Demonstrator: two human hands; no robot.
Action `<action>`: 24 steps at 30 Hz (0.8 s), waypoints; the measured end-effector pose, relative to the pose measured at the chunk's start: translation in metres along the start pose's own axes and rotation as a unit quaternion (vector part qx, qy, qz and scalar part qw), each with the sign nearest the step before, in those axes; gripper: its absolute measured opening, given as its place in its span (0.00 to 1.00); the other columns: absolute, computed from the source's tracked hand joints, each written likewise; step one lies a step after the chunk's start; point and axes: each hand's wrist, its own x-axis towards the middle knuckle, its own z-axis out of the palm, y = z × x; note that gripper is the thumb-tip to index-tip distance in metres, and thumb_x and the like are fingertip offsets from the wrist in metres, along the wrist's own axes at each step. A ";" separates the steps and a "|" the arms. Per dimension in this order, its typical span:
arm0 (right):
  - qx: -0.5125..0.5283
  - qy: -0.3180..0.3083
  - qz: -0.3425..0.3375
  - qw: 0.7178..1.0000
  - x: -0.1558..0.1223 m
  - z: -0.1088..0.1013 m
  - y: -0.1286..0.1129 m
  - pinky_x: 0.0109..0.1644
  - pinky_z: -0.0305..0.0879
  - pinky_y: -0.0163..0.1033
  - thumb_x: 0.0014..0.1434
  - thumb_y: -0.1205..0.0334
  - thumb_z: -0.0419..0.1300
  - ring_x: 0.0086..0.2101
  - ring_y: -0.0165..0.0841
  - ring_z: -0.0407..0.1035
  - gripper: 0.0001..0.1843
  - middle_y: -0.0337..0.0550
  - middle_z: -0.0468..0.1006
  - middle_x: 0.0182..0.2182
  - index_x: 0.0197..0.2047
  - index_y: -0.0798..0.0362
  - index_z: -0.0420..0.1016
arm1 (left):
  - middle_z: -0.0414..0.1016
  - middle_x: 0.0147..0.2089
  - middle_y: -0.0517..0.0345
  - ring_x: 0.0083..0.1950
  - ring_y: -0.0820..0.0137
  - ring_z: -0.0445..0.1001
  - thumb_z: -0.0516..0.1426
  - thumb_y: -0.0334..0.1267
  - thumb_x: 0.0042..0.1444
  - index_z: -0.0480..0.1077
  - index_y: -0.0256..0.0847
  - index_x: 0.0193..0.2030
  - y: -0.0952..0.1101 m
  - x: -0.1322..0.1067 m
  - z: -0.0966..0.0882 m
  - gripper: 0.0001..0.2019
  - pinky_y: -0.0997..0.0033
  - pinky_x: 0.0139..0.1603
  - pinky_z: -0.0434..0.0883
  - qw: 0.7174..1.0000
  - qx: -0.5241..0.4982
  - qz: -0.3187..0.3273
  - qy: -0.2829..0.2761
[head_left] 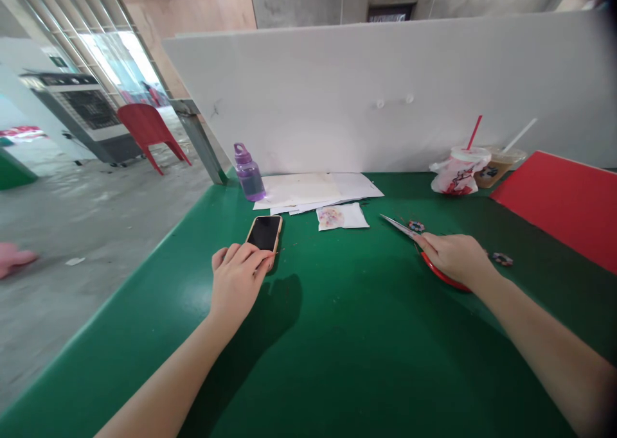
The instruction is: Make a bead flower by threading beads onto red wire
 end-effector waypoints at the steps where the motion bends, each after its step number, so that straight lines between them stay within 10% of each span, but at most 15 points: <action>1: 0.000 0.001 0.001 1.000 0.000 0.000 0.000 0.25 0.37 0.39 0.66 0.50 0.37 0.18 0.31 0.63 0.30 0.45 0.76 0.18 0.28 0.56 0.74 | 0.76 0.32 0.56 0.38 0.62 0.71 0.51 0.40 0.60 0.73 0.45 0.36 -0.001 0.000 0.000 0.10 0.56 0.51 0.56 1.000 0.009 -0.001 0.004; 12: 0.006 0.023 -0.016 1.000 0.001 -0.002 0.001 0.24 0.39 0.38 0.65 0.51 0.42 0.19 0.30 0.65 0.26 0.43 0.75 0.18 0.27 0.55 0.72 | 0.79 0.35 0.57 0.32 0.69 0.75 0.50 0.38 0.60 0.69 0.42 0.41 -0.003 0.002 0.000 0.09 0.59 0.53 0.57 0.999 0.018 -0.023 0.012; 24: 0.009 0.030 -0.109 0.993 0.002 -0.005 -0.001 0.29 0.49 0.37 0.64 0.52 0.48 0.28 0.31 0.68 0.20 0.40 0.75 0.25 0.27 0.53 0.72 | 0.51 0.68 0.48 0.69 0.57 0.46 0.52 0.33 0.57 0.43 0.42 0.67 0.003 0.007 0.001 0.32 0.50 0.65 0.54 0.997 -0.048 -0.029 0.054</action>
